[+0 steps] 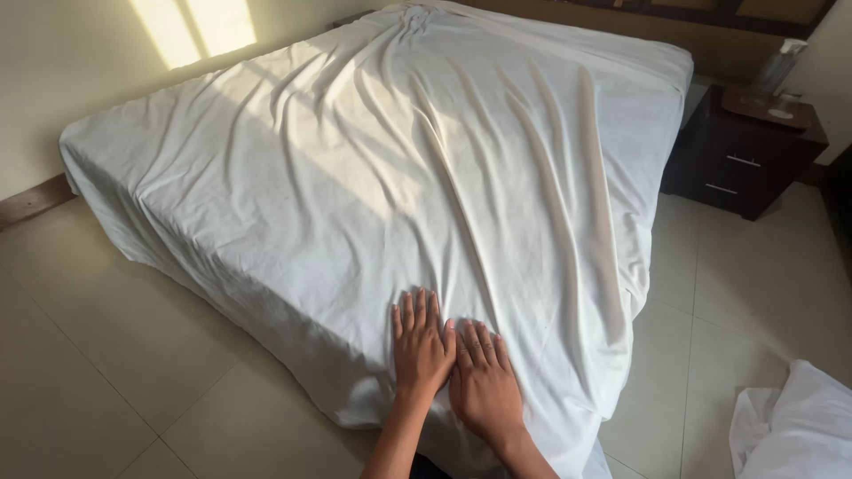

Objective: The person smooths a white fitted sheet over a mattress using both hands. They move around the bed to adjust the fabric, ensuring it is flat and wrinkle-free. The person then walks toward the foot of the bed where pillows and other bedding are lying on the floor.

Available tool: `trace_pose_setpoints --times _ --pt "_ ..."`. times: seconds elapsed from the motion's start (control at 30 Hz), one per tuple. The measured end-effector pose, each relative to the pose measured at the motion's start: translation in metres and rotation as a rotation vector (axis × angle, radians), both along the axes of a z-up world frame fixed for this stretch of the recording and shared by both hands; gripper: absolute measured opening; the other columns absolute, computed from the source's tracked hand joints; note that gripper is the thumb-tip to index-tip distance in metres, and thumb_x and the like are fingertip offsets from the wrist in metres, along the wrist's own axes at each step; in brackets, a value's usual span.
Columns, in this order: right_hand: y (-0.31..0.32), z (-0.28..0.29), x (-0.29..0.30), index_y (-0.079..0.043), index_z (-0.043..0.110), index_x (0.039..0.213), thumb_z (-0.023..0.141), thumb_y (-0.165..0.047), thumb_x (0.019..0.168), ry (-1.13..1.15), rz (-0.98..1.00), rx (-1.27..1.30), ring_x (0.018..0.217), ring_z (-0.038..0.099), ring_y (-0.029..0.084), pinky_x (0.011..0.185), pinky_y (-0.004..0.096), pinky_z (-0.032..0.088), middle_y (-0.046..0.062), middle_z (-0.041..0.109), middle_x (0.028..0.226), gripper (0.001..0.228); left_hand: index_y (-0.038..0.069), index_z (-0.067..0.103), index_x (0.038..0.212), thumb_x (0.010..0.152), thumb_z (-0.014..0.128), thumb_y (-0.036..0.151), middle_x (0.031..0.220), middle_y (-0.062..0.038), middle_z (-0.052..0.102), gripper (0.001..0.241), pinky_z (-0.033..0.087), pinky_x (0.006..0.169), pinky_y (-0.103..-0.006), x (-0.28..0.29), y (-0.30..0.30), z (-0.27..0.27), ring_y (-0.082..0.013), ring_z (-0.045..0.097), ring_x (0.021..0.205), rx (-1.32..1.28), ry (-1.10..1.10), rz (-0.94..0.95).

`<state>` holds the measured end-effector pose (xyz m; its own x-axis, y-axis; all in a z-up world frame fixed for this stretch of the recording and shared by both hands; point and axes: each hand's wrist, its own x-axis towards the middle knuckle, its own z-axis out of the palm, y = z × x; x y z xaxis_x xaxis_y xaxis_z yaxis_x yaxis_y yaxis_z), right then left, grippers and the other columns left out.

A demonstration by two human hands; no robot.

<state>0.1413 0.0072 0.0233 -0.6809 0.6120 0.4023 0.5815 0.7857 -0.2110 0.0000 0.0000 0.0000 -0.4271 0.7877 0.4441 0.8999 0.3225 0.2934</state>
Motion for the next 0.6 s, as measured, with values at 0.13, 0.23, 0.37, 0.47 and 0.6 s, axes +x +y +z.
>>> trace_pose_setpoints --times 0.13,0.23,0.37,0.47,0.6 --pt "-0.009 -0.01 -0.004 0.0 0.046 0.15 0.046 -0.023 0.093 0.033 0.016 0.031 0.147 0.032 0.038 0.119 0.052 0.02 0.022 0.045 0.153 0.062 0.002 0.041 0.152 0.104 0.037 0.043 0.161 -0.017 0.039 0.063 0.011 0.126 -0.0496 -0.008 -0.009 -0.022 -0.0329 0.027 0.153 0.061 -0.006 -0.018" --pt "-0.013 -0.011 -0.008 -0.001 0.047 0.148 0.045 -0.025 0.097 0.02 0.029 0.031 0.148 0.033 0.037 0.122 0.051 0.02 0.021 0.047 0.154 0.056 0.003 0.041 0.153 0.103 0.037 0.045 0.161 -0.016 0.037 0.066 0.009 0.124 -0.0513 -0.015 -0.02 -0.023 -0.0318 0.024 0.153 0.096 0.033 0.017" --pt "-0.007 0.005 -0.001 0.001 0.05 0.143 0.056 -0.021 0.09 0.083 0.121 -0.077 0.146 0.036 0.04 0.121 0.052 0.021 0.024 0.049 0.15 0.058 0.003 0.038 0.155 0.103 0.036 0.048 0.165 -0.015 0.031 0.068 0.006 0.126 -0.0516 -0.014 -0.023 -0.02 -0.0317 0.019 0.155 0.038 0.011 0.031" --pt "0.009 0.016 0.013 -0.001 0.057 0.138 0.061 -0.014 0.084 0.23 0.146 -0.22 0.146 0.038 0.04 0.123 0.05 0.023 0.023 0.052 0.149 0.055 0.002 0.035 0.155 0.103 0.036 0.05 0.164 -0.017 0.028 0.071 0.002 0.123 -0.0559 -0.003 -0.015 -0.012 -0.0358 0.014 0.155 -0.023 -0.044 0.071" --pt "0.056 0.01 0.044 -0.006 0.065 0.132 0.061 -0.014 0.086 0.211 -0.023 -0.192 0.147 0.038 0.038 0.124 0.051 0.02 0.018 0.055 0.148 0.047 0.003 0.031 0.156 0.1 0.039 0.048 0.163 -0.022 0.023 0.073 -0.003 0.119 -0.0643 0.037 0.002 0.017 -0.0434 0.007 0.152 -0.155 -0.21 0.09"
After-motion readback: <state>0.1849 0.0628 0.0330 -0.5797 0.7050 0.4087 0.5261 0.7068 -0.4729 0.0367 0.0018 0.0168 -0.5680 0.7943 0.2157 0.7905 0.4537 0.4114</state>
